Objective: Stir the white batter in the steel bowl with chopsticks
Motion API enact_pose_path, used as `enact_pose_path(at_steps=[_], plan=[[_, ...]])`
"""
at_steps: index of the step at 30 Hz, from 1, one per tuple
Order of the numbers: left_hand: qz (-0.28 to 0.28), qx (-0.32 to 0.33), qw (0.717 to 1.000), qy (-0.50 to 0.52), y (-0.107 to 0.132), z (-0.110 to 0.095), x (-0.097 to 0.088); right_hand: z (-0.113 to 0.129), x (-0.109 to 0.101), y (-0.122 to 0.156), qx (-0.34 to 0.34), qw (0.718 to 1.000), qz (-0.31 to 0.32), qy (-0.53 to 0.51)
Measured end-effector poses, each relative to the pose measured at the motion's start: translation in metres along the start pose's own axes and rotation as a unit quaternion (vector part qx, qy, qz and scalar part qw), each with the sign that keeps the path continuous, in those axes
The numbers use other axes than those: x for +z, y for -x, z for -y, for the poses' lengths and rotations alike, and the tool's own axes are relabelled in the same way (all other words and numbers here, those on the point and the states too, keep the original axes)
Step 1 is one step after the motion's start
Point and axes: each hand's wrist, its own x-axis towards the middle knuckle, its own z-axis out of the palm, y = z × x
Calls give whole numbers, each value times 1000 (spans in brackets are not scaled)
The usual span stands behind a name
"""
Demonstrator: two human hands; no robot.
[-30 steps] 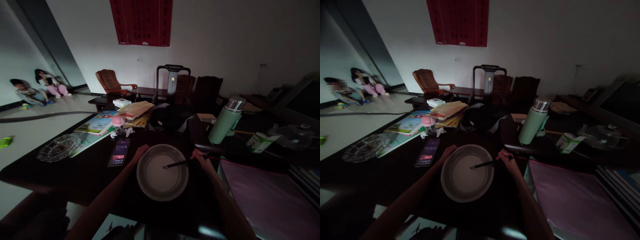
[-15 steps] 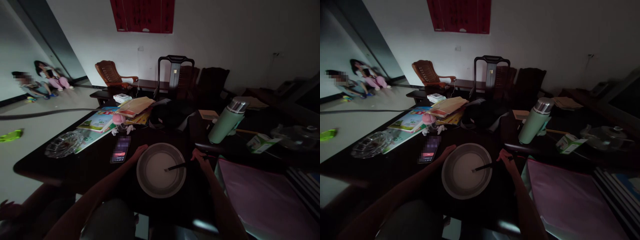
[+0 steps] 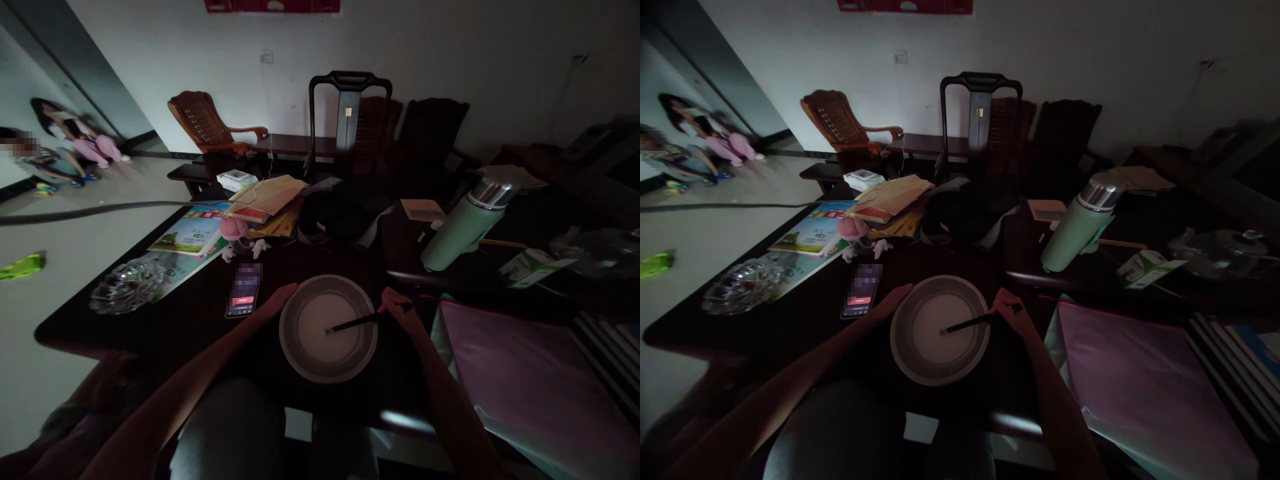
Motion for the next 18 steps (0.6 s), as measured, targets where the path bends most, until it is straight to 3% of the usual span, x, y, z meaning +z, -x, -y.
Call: enact_pose_path(at_steps=[3,8,14,18], plan=[[-1,-8,1000,-2,5,-2,0,4,1,1,-5,1000,15,9],[-25,-14,1000,-8,15,4,1,9,-15,3,-10,999,-26,24],[-93,9,996,14,23,22,8,11,2,3,-27,998,50,22],[-112,27,992,41,26,26,15,8,-7,2,-26,999,2,23]])
